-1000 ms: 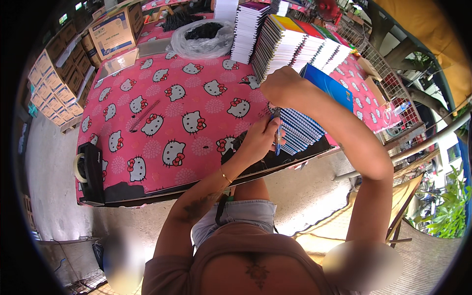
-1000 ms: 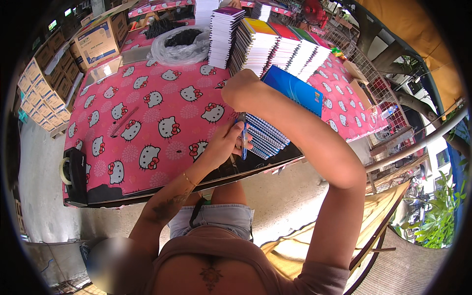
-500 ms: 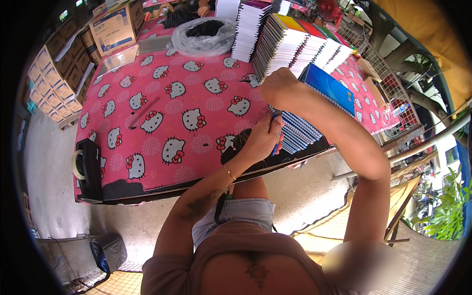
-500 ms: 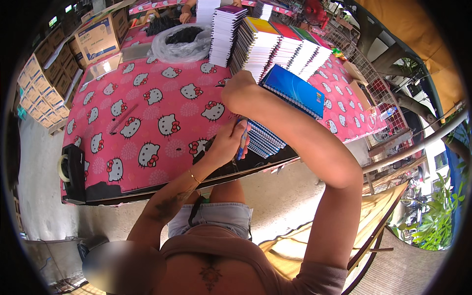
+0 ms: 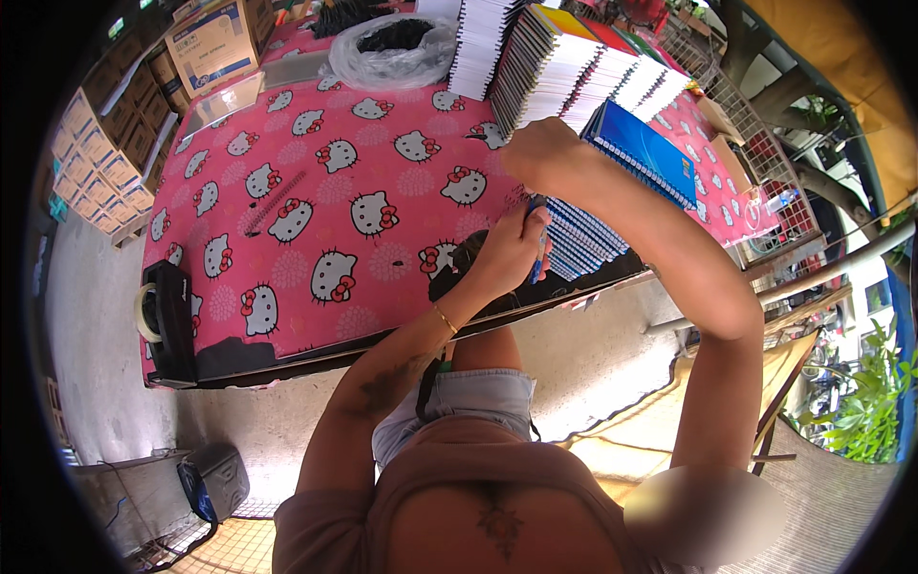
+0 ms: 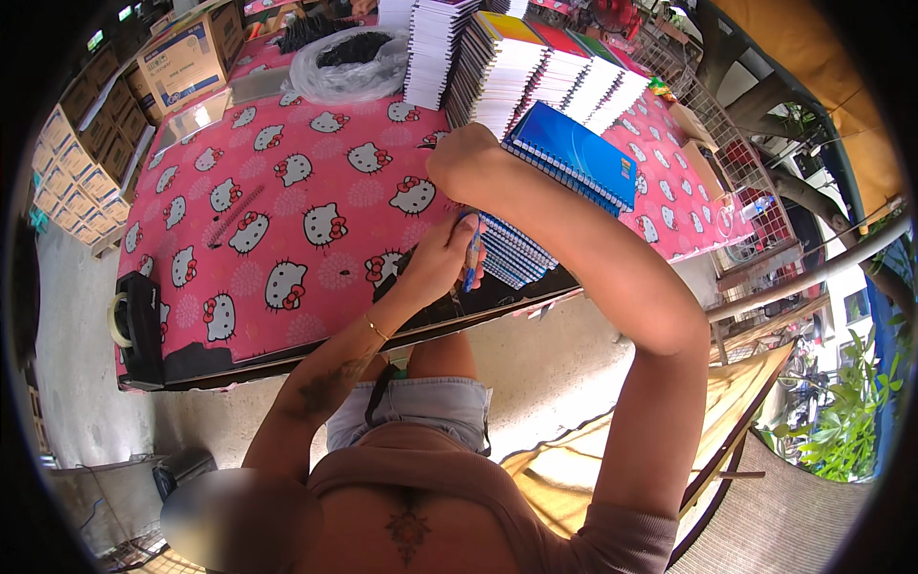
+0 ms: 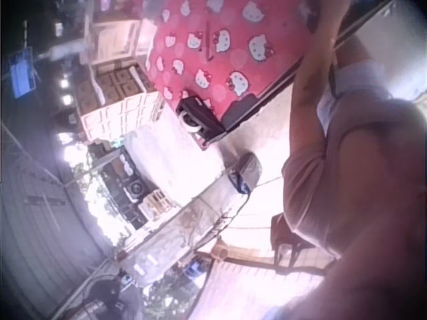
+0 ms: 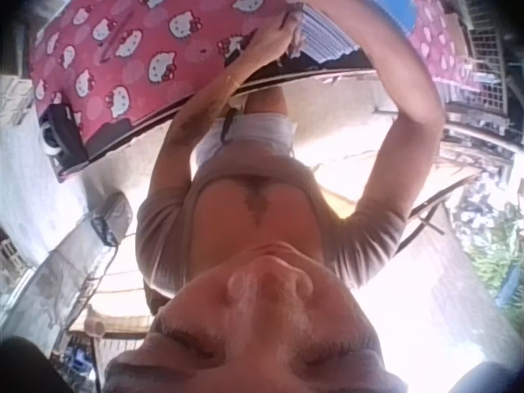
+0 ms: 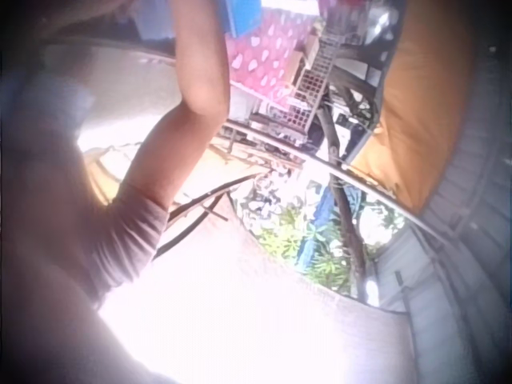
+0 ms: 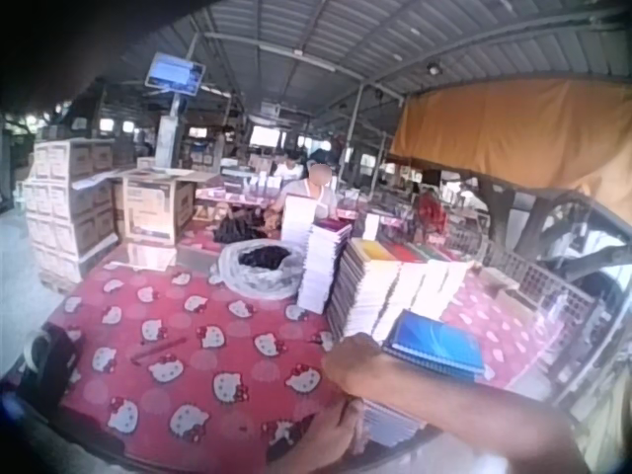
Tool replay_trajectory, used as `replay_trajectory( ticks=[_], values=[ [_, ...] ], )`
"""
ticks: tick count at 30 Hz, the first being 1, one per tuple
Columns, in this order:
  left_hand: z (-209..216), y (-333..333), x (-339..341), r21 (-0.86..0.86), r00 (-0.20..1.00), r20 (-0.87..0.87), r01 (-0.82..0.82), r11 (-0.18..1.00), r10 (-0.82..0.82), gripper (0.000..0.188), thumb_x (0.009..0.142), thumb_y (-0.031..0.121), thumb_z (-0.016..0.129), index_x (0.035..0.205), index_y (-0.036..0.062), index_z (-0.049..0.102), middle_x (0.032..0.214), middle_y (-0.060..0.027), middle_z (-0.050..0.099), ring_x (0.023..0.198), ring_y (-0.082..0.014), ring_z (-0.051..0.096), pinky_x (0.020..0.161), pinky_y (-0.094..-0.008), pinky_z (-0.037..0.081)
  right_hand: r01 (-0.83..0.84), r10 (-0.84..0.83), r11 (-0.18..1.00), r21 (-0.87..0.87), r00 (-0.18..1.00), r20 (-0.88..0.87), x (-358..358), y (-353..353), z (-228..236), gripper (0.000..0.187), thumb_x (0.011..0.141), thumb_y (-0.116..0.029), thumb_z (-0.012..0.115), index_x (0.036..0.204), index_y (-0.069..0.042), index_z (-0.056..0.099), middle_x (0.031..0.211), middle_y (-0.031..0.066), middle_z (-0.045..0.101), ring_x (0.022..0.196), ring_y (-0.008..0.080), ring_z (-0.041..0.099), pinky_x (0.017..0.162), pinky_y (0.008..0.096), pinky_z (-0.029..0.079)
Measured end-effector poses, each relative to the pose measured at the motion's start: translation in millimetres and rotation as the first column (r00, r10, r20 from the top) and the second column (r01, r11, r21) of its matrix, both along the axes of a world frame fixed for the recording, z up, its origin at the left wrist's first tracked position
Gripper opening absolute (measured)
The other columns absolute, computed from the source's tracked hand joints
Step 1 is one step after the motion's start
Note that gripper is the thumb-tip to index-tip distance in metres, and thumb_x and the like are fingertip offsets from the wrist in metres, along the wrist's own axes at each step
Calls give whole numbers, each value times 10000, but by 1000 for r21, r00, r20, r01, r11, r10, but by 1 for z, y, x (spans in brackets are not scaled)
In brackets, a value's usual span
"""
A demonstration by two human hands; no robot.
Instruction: The person applies adhesive labels to the back covers of spiral-bound notebooks by hand and stacks them into a pile.
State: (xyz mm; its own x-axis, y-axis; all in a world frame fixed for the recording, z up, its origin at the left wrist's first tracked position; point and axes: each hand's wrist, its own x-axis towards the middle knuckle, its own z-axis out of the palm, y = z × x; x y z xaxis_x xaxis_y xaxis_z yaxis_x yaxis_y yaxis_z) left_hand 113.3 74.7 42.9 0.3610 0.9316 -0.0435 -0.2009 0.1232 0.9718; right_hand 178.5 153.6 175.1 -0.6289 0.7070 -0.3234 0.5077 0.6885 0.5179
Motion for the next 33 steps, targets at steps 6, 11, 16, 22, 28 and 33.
replay_trajectory(
  ticks=[6, 11, 16, 22, 28, 33],
  values=[
    [-15, -11, 4, 31, 997, -68, -42, 999, 44, 376, 1028, 351, 432, 1131, 0, 520, 893, -123, 658, 752, -203, 701, 583, -305, 570, 98, -97, 995, 20, 995, -22, -1, 1, -6, 147, 810, -142, 650, 906, -101, 753, 928, 101, 723, 894, 253, 705, 686, 372, 559],
    [-24, -6, 5, 4, 999, -28, -47, 999, 47, 396, 1024, 366, 442, 1135, -5, 529, 917, -135, 656, 763, -221, 703, 611, -348, 589, 63, -63, 998, 2, 998, -18, -4, 2, -13, 143, 787, -130, 674, 904, -123, 756, 936, 82, 727, 881, 238, 707, 675, 364, 560],
    [-25, -6, 8, 14, 998, -17, -55, 998, 55, 402, 1023, 376, 445, 1136, -3, 519, 919, -136, 649, 755, -223, 700, 609, -361, 593, 76, -76, 997, -10, 997, 7, 0, 4, -13, 140, 787, -125, 674, 901, -123, 756, 941, 79, 727, 876, 241, 706, 659, 362, 561],
    [-14, -5, 12, 36, 996, 3, -89, 995, 89, 367, 1028, 353, 435, 1087, 0, 515, 780, -82, 589, 588, -168, 627, 514, -314, 559, 100, -101, 994, -38, 995, -3, 1, 1, -14, 149, 795, -125, 664, 912, -123, 756, 949, 79, 726, 882, 249, 706, 661, 370, 562],
    [-18, -10, 5, -17, 999, -9, -44, 999, 44, 359, 1027, 342, 433, 1085, -4, 511, 773, -94, 604, 617, -193, 658, 523, -314, 563, 146, -146, 987, -72, 989, 12, -3, -2, -8, 168, 806, -110, 645, 930, -123, 758, 961, 82, 726, 889, 246, 705, 672, 375, 562],
    [-23, -8, 6, -52, 998, 25, -61, 997, 62, 379, 1022, 359, 438, 1061, -8, 525, 869, -131, 647, 736, -244, 710, 573, -353, 584, 147, -146, 987, -67, 989, 25, -10, -3, -9, 164, 807, -116, 649, 931, -118, 758, 962, 74, 727, 892, 243, 705, 679, 371, 563]
  ],
)
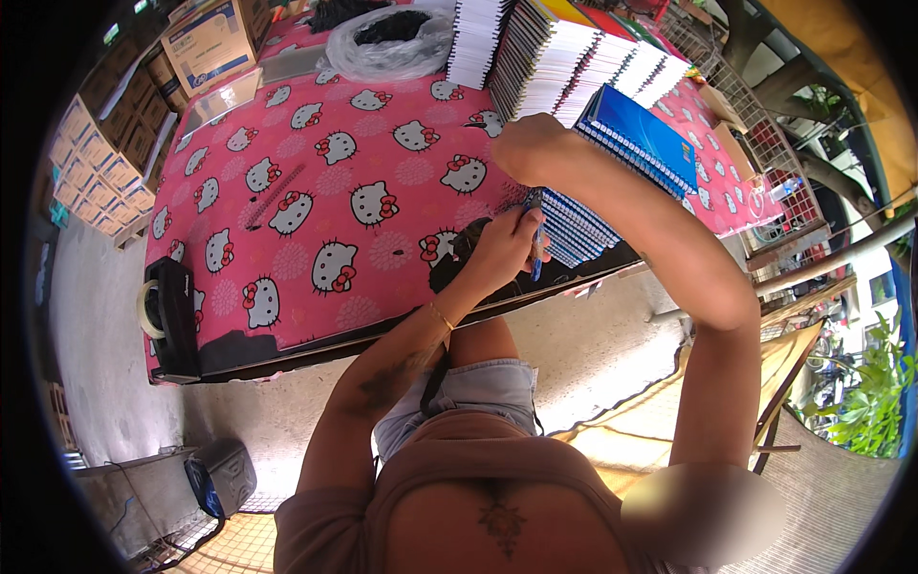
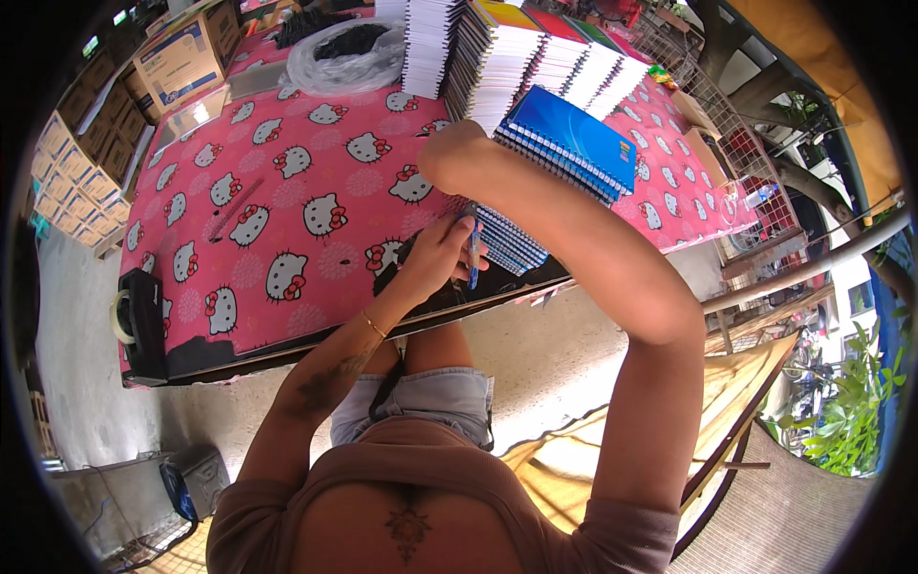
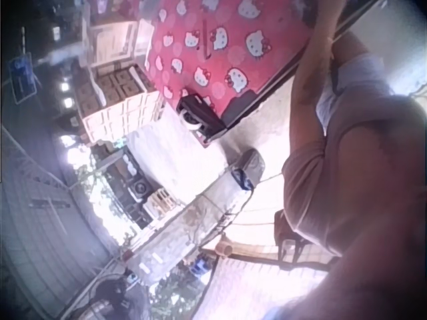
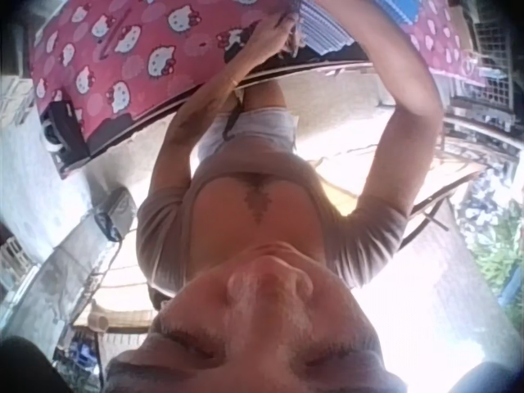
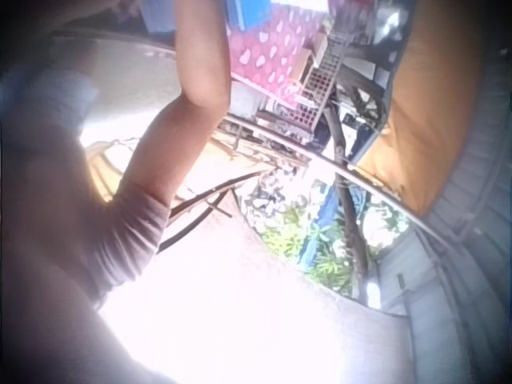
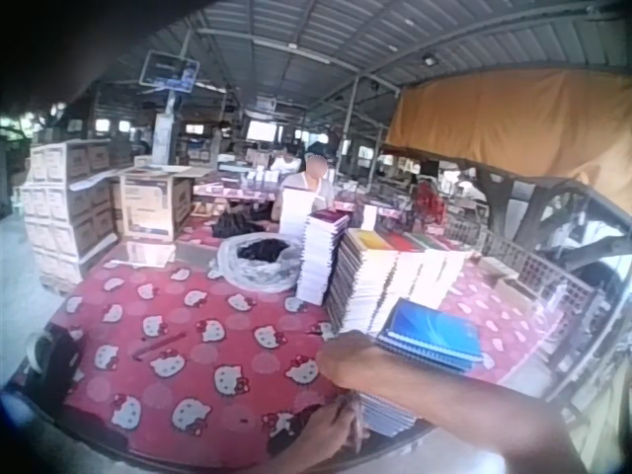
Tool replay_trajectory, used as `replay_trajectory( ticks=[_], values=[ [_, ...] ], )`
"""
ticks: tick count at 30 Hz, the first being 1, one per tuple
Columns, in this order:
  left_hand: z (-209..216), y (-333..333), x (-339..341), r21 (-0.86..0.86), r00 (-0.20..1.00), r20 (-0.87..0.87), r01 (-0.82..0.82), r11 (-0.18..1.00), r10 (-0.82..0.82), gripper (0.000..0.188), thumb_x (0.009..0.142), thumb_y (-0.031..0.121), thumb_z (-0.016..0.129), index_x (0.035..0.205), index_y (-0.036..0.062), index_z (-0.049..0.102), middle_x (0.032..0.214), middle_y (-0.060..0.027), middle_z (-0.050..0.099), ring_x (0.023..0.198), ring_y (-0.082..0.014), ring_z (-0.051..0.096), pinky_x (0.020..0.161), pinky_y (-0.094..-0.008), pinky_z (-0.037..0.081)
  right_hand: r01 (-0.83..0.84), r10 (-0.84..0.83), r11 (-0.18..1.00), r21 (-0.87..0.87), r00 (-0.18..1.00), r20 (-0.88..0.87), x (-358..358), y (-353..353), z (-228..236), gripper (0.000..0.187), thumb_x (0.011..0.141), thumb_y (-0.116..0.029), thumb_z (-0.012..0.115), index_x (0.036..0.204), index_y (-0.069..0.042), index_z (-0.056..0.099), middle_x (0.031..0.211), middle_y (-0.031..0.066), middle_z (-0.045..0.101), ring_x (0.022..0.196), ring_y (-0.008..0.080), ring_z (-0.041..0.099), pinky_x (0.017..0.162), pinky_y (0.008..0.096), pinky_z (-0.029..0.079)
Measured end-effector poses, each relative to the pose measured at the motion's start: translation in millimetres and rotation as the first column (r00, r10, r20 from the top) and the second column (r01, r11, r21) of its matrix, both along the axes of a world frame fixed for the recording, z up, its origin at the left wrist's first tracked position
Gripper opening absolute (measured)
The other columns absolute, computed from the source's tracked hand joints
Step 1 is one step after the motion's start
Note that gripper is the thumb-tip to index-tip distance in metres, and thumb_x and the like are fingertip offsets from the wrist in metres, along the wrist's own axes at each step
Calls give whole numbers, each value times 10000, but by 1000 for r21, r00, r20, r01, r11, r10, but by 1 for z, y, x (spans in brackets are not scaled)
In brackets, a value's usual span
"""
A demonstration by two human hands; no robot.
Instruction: The person applies adhesive labels to the back covers of spiral-bound notebooks by hand and stacks them into a pile.
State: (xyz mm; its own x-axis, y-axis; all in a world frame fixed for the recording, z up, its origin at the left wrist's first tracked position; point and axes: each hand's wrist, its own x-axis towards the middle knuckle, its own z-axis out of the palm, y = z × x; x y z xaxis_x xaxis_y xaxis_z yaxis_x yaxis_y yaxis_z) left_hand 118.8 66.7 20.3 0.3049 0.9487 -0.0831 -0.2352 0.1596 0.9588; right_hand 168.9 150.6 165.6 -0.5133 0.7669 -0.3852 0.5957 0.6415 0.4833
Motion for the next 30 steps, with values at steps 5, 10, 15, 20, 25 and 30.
replay_trajectory(
  ticks=[5, 10, 15, 20, 25, 30],
  values=[
    [-2, 6, 3, 37, 999, -28, -32, 999, 33, 373, 1023, 352, 438, 1061, -9, 522, 844, -116, 630, 698, -225, 696, 546, -342, 573, 12, -12, 1000, 6, 1000, -6, 3, 7, -13, 163, 802, -130, 661, 933, -131, 759, 958, 60, 729, 894, 237, 704, 673, 368, 561],
    [5, 3, 3, 37, 997, -70, -15, 999, 17, 358, 1027, 331, 432, 1069, -13, 522, 824, -103, 621, 668, -202, 687, 490, -309, 536, 8, -8, 1000, -2, 1000, 5, 8, 11, -13, 165, 804, -124, 653, 933, -131, 756, 954, 67, 728, 895, 243, 704, 680, 373, 562],
    [-4, -12, -1, 78, 996, -84, 25, 997, -18, 350, 1029, 325, 434, 1121, 0, 527, 851, -117, 637, 682, -199, 692, 496, -293, 534, 6, 3, 999, 36, 969, -247, 10, 15, -18, 138, 799, -104, 642, 893, -88, 742, 925, 107, 722, 872, 275, 705, 680, 400, 566],
    [-16, -1, 2, 54, 999, -23, -42, 998, 44, 347, 1030, 322, 436, 1139, 5, 524, 856, -111, 643, 681, -193, 691, 513, -292, 542, -28, 11, 996, -88, 983, -186, 6, 13, -17, 137, 794, -83, 639, 889, -64, 736, 903, 126, 719, 866, 271, 706, 674, 400, 570],
    [-4, 0, 2, 33, 998, -68, -12, 999, 14, 346, 1031, 320, 432, 1144, 4, 520, 821, -100, 638, 654, -181, 678, 521, -287, 547, -13, 8, 995, -95, 999, -50, 8, 11, -18, 156, 786, -92, 658, 916, -70, 742, 919, 103, 723, 872, 264, 708, 677, 390, 573],
    [-9, -9, 0, 80, 993, -113, -15, 997, 24, 358, 1031, 331, 428, 1134, 3, 528, 820, -103, 637, 650, -177, 675, 520, -283, 547, -24, 22, 999, -32, 999, -45, 10, 15, -26, 170, 786, -110, 669, 934, -89, 749, 939, 79, 726, 887, 252, 708, 677, 390, 569]
  ],
)
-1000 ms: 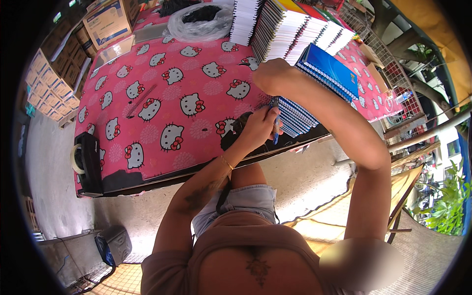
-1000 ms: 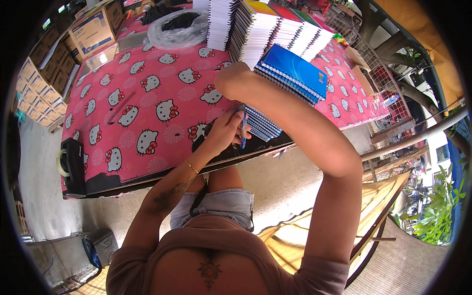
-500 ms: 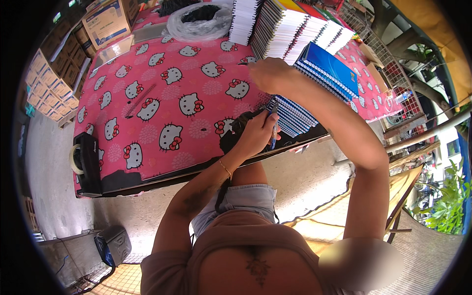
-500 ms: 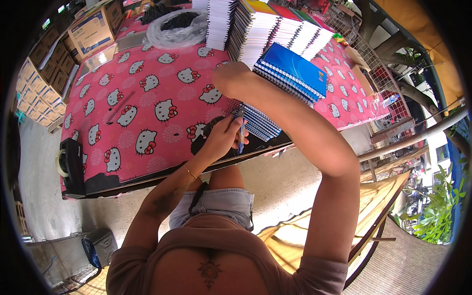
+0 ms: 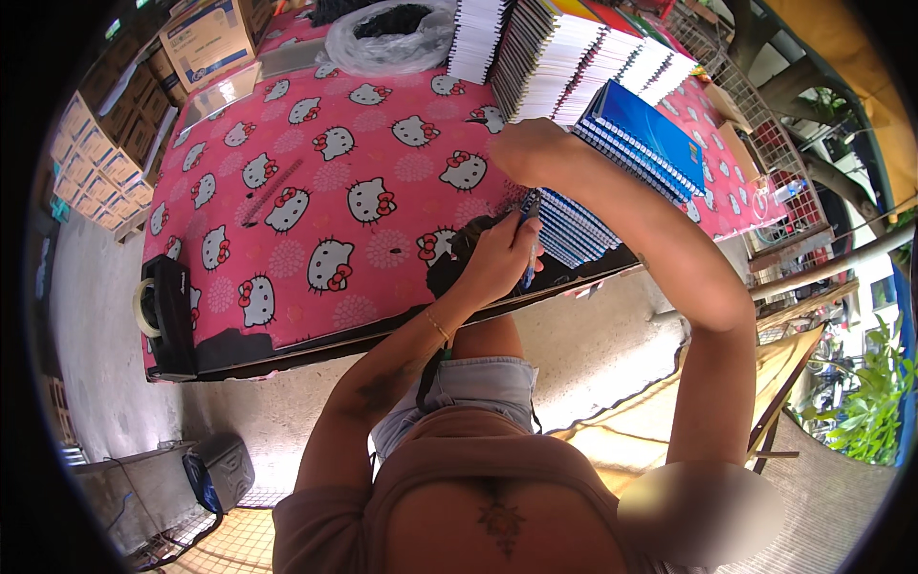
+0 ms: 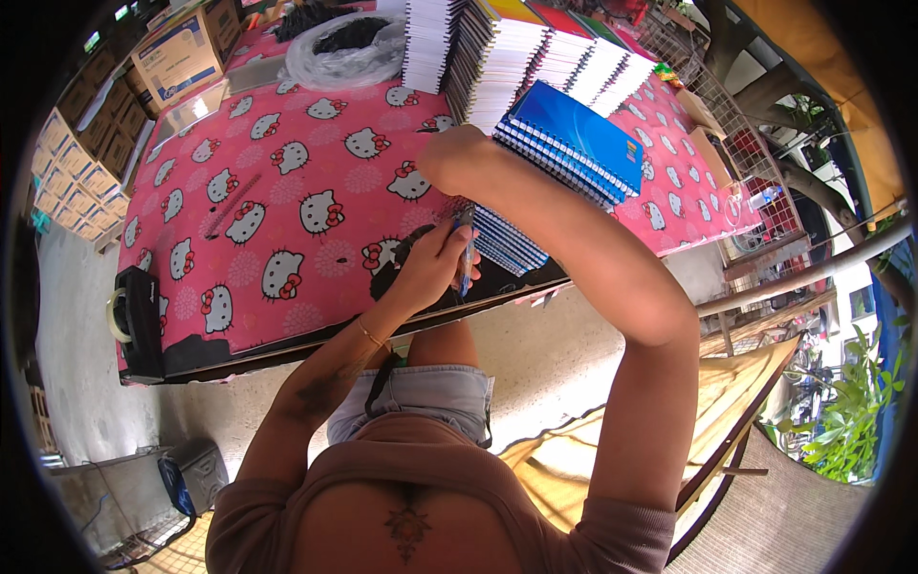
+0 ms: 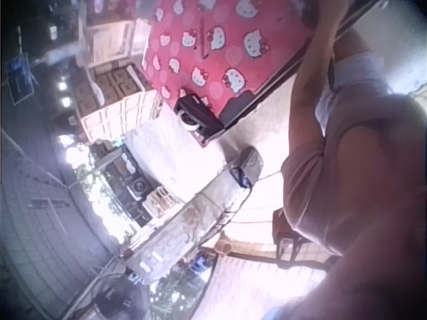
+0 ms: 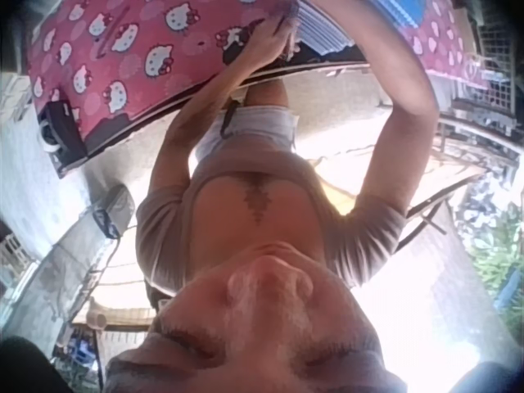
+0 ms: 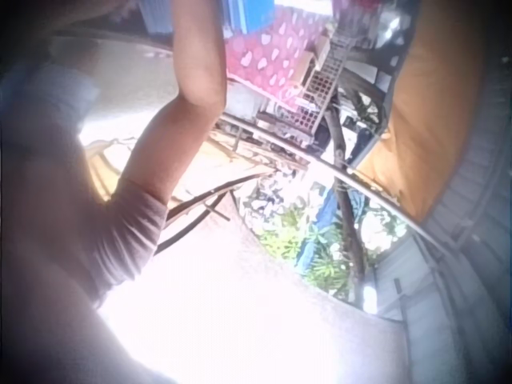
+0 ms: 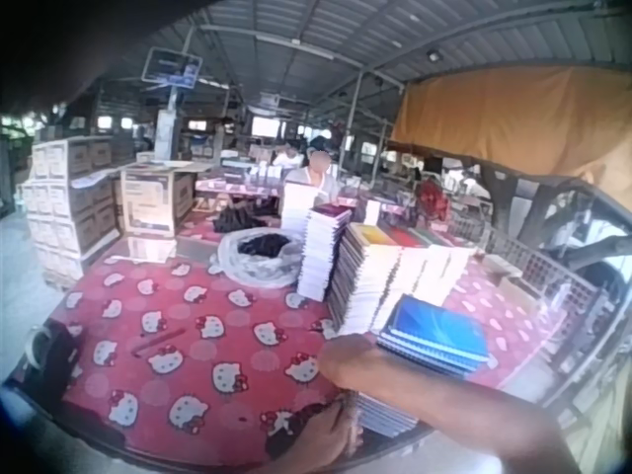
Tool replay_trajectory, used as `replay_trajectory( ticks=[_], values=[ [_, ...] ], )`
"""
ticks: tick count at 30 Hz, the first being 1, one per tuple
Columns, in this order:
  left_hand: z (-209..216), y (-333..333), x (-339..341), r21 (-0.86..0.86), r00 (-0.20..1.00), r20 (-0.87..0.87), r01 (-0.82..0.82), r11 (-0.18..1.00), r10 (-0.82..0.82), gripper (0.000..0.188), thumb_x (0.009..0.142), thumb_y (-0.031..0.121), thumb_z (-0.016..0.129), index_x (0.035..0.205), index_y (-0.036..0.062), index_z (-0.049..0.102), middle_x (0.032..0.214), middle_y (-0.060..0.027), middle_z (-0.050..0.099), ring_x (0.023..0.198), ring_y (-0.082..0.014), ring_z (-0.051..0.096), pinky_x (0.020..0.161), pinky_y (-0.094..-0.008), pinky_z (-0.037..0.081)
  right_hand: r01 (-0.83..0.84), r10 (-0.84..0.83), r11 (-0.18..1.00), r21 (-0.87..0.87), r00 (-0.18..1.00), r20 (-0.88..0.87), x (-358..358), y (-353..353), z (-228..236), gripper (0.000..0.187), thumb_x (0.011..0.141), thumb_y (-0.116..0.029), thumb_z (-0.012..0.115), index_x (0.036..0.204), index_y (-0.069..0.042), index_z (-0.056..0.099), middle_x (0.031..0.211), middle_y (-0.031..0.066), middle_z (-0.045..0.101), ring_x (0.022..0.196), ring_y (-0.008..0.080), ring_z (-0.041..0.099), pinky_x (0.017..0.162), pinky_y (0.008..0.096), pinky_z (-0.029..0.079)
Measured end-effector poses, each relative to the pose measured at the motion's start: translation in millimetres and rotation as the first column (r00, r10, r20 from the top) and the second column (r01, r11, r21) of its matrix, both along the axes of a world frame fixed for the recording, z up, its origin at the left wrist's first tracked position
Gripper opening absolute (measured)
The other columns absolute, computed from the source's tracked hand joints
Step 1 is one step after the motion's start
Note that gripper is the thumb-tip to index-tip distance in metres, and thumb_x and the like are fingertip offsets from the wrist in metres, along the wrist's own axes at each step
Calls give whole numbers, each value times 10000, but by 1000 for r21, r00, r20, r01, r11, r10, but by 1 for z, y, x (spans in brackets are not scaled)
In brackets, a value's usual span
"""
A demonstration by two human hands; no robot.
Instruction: The person applies adhesive labels to the back covers of spiral-bound notebooks by hand and stacks them into a pile.
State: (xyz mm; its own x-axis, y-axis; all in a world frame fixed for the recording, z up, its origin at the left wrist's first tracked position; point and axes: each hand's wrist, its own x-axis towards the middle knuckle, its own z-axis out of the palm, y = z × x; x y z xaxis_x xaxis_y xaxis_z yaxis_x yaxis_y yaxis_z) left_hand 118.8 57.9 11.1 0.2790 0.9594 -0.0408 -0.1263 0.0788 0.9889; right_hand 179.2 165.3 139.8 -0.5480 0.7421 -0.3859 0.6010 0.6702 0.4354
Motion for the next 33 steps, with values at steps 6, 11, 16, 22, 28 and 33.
replay_trajectory(
  ticks=[6, 11, 16, 22, 28, 33],
  values=[
    [-10, 10, -1, -36, 999, 24, -23, 999, 24, 376, 1027, 344, 434, 1130, -4, 529, 854, -104, 642, 684, -186, 689, 535, -283, 553, -38, 38, 999, -3, 998, 51, -6, -2, -3, 165, 780, -123, 682, 928, -118, 755, 924, 43, 731, 872, 229, 706, 653, 364, 554],
    [-4, 9, 0, -23, 1000, 9, -14, 1000, 14, 393, 1022, 354, 445, 1124, -17, 526, 871, -109, 644, 715, -194, 700, 545, -294, 560, -37, 40, 999, -37, 995, 91, -2, 6, -7, 152, 769, -129, 689, 904, -131, 758, 886, 37, 729, 834, 225, 704, 617, 372, 545],
    [-8, 3, -1, -60, 1000, 24, 5, 998, -4, 393, 1020, 361, 447, 1128, -7, 533, 884, -111, 644, 729, -196, 701, 550, -294, 559, -2, 3, 1000, -31, 1000, 31, 0, 5, -5, 137, 764, -124, 684, 879, -122, 759, 883, 49, 726, 825, 240, 703, 605, 381, 546],
    [-2, 2, 1, -85, 999, 36, 10, 996, -7, 386, 1020, 359, 446, 1116, -4, 536, 884, -117, 642, 731, -201, 702, 548, -307, 564, -13, 14, 1000, -26, 1000, 9, 4, 5, -8, 153, 772, -124, 677, 901, -106, 757, 909, 71, 728, 849, 262, 705, 642, 400, 564],
    [1, 6, 6, -111, 998, 70, 4, 994, 4, 360, 1026, 341, 430, 1085, -3, 519, 806, -95, 611, 625, -188, 666, 509, -306, 550, -1, 2, 999, -33, 1000, 19, 1, 5, -6, 162, 777, -119, 667, 912, -98, 754, 924, 83, 729, 865, 272, 706, 665, 417, 570],
    [-4, -3, 1, -79, 998, 42, 50, 996, -47, 364, 1027, 346, 424, 1089, -1, 513, 819, -105, 619, 647, -206, 677, 525, -318, 560, 11, -11, 998, -56, 1000, 0, -2, 3, -2, 166, 775, -110, 662, 914, -92, 752, 896, 96, 724, 857, 272, 705, 665, 397, 566]
  ],
)
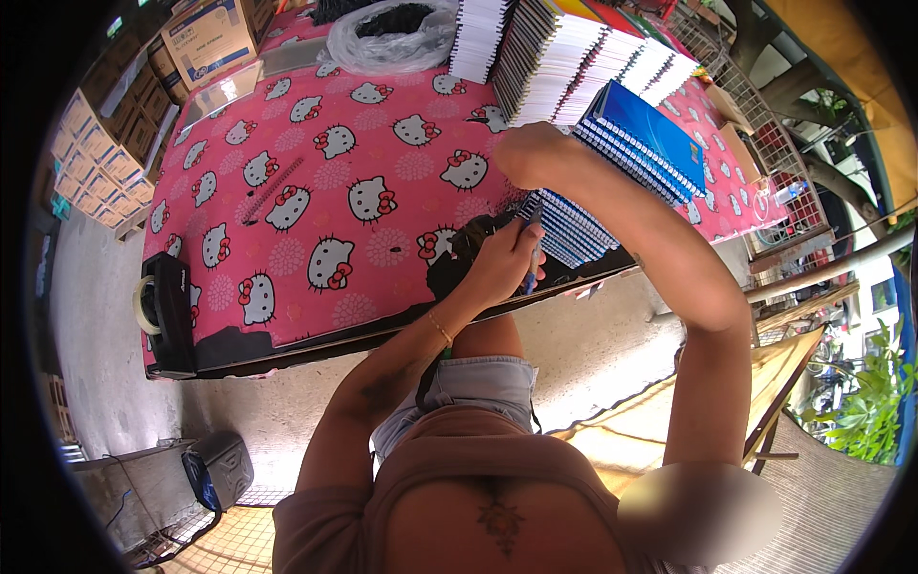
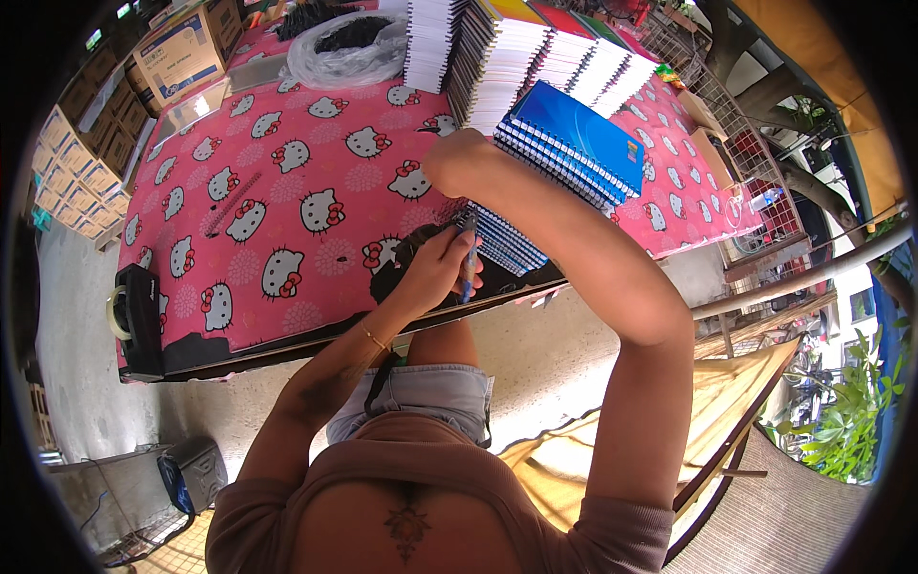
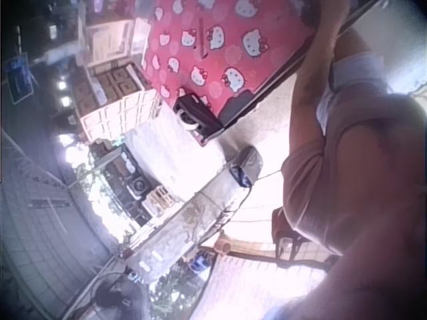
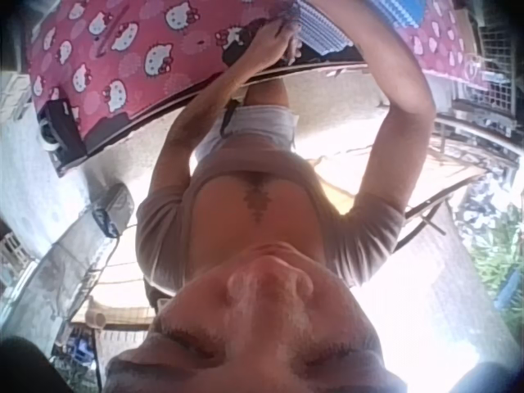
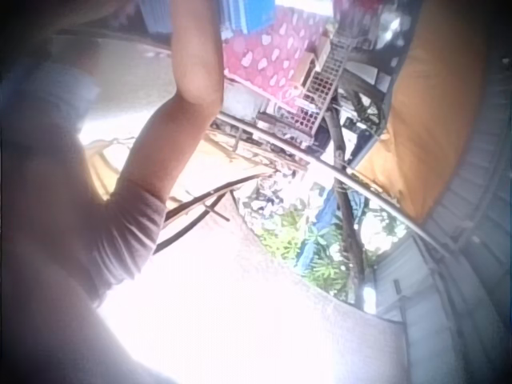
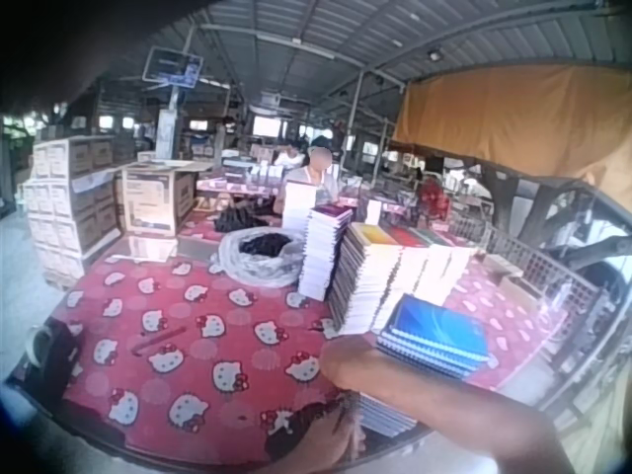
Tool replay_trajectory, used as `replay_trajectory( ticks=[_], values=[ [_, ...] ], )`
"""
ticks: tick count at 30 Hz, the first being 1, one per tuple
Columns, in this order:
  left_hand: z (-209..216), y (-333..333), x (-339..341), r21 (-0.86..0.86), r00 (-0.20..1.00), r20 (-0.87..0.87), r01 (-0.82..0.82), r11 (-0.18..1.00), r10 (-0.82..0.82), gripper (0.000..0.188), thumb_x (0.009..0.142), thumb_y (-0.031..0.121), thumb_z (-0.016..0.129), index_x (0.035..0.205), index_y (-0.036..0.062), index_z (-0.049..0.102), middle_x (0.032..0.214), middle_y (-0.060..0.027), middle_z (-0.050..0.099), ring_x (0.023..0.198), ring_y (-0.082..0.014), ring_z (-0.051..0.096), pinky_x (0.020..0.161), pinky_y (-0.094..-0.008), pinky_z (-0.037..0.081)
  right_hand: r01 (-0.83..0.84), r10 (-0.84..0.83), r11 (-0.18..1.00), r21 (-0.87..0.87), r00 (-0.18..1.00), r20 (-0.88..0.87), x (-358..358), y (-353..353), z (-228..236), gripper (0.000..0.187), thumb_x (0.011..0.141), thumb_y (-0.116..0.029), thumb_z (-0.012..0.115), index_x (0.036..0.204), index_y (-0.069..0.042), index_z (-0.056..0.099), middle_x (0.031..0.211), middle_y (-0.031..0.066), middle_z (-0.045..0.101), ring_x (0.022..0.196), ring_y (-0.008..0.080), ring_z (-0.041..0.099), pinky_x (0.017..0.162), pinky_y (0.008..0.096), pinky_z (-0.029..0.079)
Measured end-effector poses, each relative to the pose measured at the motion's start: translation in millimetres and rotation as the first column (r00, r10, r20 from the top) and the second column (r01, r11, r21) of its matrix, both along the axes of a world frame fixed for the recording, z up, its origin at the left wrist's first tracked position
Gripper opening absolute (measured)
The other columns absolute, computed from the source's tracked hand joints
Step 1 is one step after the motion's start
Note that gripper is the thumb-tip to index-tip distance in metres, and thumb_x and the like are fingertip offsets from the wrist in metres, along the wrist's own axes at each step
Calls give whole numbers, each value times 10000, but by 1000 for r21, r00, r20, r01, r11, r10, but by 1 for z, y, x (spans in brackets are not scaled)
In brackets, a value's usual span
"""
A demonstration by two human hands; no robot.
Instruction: The person applies adhesive labels to the back covers of spiral-bound notebooks by hand and stacks them into a pile.
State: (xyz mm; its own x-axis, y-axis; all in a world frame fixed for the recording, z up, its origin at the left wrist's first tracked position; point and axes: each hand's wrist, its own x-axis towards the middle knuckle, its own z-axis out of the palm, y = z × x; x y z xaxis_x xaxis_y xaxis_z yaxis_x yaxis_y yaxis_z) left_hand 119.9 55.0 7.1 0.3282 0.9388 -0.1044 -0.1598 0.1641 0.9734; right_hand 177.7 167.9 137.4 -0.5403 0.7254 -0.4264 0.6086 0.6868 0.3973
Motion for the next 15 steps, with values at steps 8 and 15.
replay_trajectory(
  ticks=[8, 15],
  values=[
    [-10, 8, -2, -24, 998, 31, -55, 998, 55, 359, 1025, 348, 430, 1083, 3, 515, 887, -132, 650, 744, -225, 707, 561, -329, 573, 26, -25, 998, -65, 1000, 16, -4, 2, -6, 147, 721, -104, 717, 862, -89, 756, 875, 102, 726, 839, 288, 702, 672, 399, 561],
    [2, 5, -2, 1, 999, -46, -20, 1000, 20, 365, 1024, 343, 435, 1096, -2, 533, 866, -121, 652, 698, -200, 697, 531, -305, 553, 12, -12, 1000, 0, 1000, -28, 1, 4, -11, 120, 730, -60, 690, 832, -68, 752, 858, 118, 724, 831, 288, 704, 669, 398, 563]
  ],
)
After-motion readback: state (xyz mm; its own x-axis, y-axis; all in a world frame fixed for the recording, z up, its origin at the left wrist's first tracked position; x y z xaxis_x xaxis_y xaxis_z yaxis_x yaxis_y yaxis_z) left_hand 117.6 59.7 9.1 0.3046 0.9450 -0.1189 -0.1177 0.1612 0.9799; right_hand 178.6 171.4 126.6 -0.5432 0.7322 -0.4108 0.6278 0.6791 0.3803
